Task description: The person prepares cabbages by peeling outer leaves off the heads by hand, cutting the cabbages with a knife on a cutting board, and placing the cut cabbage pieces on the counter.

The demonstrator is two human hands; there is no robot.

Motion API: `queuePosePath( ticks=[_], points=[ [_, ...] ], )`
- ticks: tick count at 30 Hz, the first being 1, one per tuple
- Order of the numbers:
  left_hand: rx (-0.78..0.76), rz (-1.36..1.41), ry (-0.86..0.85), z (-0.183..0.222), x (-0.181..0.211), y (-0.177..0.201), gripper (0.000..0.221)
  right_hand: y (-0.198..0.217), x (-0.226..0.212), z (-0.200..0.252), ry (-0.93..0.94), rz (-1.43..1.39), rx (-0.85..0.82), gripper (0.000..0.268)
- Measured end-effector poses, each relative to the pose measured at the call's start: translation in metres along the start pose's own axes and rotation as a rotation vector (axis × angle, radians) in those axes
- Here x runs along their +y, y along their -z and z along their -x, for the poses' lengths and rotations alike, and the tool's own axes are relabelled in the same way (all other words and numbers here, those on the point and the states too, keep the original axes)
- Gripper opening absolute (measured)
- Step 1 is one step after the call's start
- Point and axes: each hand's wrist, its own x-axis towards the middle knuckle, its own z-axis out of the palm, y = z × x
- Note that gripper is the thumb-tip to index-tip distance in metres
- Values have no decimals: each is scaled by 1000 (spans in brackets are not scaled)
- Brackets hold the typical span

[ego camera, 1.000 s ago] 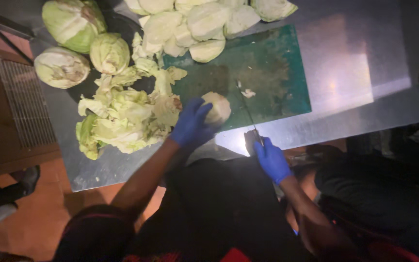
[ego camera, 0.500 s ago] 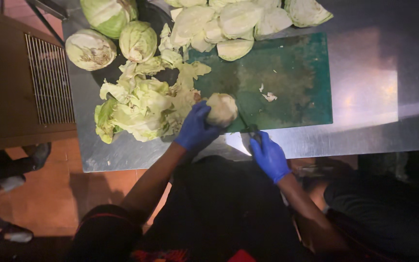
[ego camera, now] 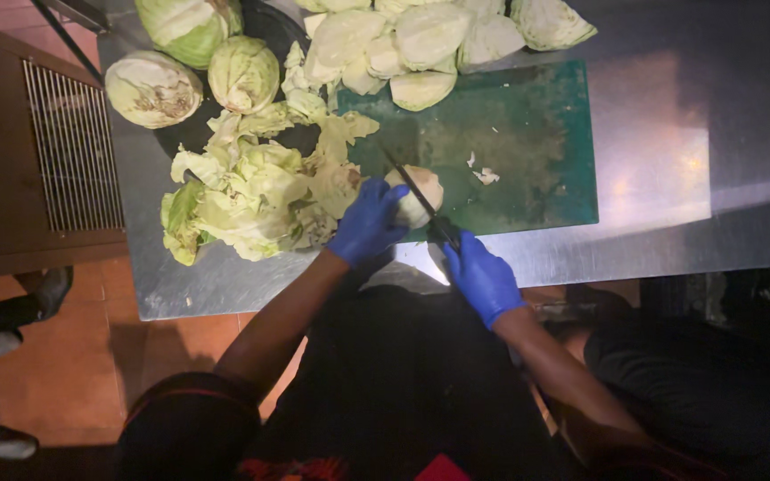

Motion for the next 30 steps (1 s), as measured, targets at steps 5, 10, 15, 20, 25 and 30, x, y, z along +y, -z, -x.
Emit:
queuePosePath(
  ticks=[5,10,15,20,25,30],
  points=[
    [-36,26,116,-5,1,4,74,9,3,9,10,-69,34,41],
    [-88,11,132,-10,5,3,76,3,4,4,-88,-39,36,35],
    [-131,-38,106,-20,21,21,73,-6,42,5,-197,24,-43,40],
    [-51,28,282,-13,43,50,68,4,44,20,-168,-38,-59,41],
    [-99,43,197,-18,23,28,71,-1,-3,7,-83,-95,10,40],
    [-111,-7,176,-11,5,10,75,12,-6,0,-58,-72,-28,39]
  ],
)
